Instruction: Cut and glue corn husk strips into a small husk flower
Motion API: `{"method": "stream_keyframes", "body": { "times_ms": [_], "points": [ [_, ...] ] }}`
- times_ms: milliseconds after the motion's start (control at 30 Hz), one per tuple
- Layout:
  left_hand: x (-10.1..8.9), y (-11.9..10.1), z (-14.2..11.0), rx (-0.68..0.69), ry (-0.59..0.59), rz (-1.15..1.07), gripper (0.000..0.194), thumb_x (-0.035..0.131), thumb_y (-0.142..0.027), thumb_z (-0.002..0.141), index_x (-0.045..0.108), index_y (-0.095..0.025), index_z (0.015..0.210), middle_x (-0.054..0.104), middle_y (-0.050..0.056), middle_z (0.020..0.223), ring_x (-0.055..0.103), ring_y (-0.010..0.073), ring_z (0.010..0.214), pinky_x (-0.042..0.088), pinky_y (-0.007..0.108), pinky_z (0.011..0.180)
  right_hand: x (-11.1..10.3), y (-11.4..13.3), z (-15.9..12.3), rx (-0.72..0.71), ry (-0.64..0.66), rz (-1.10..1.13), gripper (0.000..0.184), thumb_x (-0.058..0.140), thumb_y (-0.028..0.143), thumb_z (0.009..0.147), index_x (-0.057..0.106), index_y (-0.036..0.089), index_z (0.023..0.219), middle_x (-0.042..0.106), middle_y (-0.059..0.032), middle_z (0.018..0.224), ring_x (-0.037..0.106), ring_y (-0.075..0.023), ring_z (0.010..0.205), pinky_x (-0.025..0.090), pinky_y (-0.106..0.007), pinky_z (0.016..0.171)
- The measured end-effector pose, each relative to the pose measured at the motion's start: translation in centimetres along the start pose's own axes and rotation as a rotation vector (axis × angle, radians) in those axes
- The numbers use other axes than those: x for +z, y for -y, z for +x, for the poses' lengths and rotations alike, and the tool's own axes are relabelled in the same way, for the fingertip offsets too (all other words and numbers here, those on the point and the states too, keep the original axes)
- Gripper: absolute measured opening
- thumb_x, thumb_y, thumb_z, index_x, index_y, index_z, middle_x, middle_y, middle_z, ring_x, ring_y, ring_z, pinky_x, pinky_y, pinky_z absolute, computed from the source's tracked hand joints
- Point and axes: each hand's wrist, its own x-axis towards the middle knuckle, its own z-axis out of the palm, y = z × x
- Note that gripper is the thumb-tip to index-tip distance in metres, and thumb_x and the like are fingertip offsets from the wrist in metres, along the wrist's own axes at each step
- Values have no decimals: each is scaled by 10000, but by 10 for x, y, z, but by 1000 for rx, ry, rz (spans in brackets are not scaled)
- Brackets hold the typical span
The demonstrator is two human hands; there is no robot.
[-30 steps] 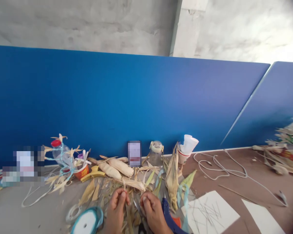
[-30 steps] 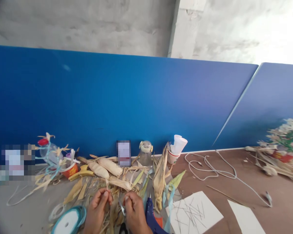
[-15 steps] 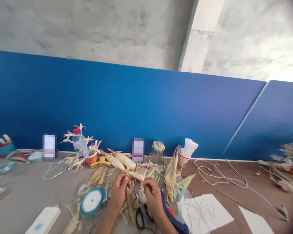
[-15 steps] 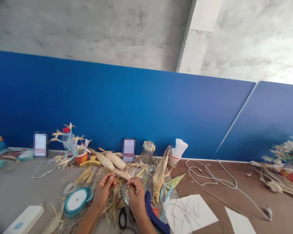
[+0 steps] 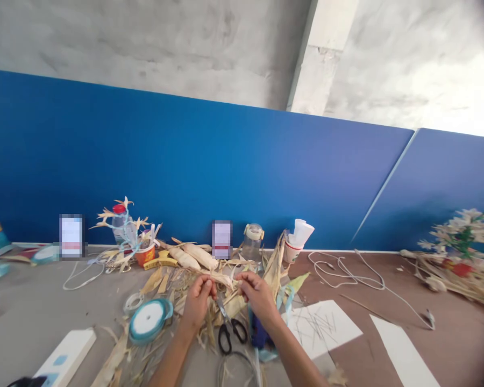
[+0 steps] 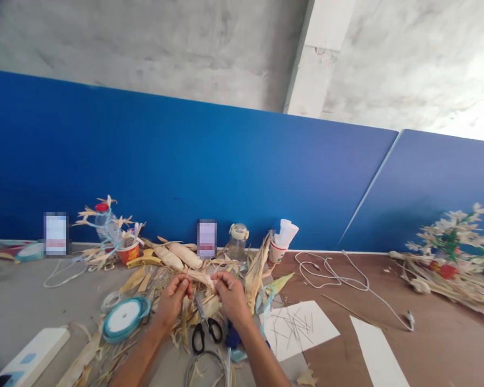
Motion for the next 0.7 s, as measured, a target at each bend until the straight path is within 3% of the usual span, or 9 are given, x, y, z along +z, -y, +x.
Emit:
{"method": "stream_keyframes", "body": {
  "times_ms": [133, 267, 333, 467, 567, 700],
  "points": [
    [6, -2, -1, -16, 24, -38, 286, 611, -463, 706, 573, -180, 722, 549, -29, 532, 498, 135, 495, 420, 272, 535, -23, 1, -12, -27, -8, -240, 238, 500, 304, 771, 579, 171, 591, 467, 35, 515, 418, -112, 492, 316, -224, 488],
    [10, 1, -2, -24, 68, -40, 271, 614, -446, 705, 565, -180, 713, 553, -30, 533, 502, 130, 486, 422, 267, 517, -31, 1, -31, -162, -10, -393, 157, 477, 127, 683, 624, 171, 651, 562, -1, 667, 520, -149, 655, 386, -246, 633],
    [11, 4, -2, -23, 93, -31, 256, 599, -433, 725, 566, -179, 714, 550, -28, 538, 504, 131, 494, 420, 264, 519, -28, 1, -39, -156, 40, -434, 219, 450, 79, 649, 642, 179, 682, 588, -4, 690, 532, -148, 668, 386, -241, 636],
    [11, 10, -3, -15, 129, 13, 232, 574, -408, 757, 570, -179, 721, 545, -25, 555, 502, 133, 516, 413, 261, 537, -15, 2, -46, 4, 202, -466, 161, 505, 146, 701, 651, 203, 662, 551, 33, 524, 480, -124, 508, 333, -214, 508],
    [10, 10, -3, -23, 126, 12, 232, 573, -412, 756, 566, -182, 733, 546, -28, 561, 503, 132, 518, 413, 261, 539, -6, -3, -42, -58, 129, -448, 194, 484, 121, 702, 658, 201, 678, 597, 11, 606, 536, -143, 594, 381, -225, 572],
    [11, 9, -2, -36, 116, -14, 256, 590, -438, 726, 563, -183, 728, 540, -35, 544, 504, 132, 504, 413, 263, 532, 1, -12, -33, -171, 56, -448, 301, 390, 7, 599, 633, 184, 610, 614, -20, 696, 573, -162, 705, 419, -251, 685]
  ]
}}
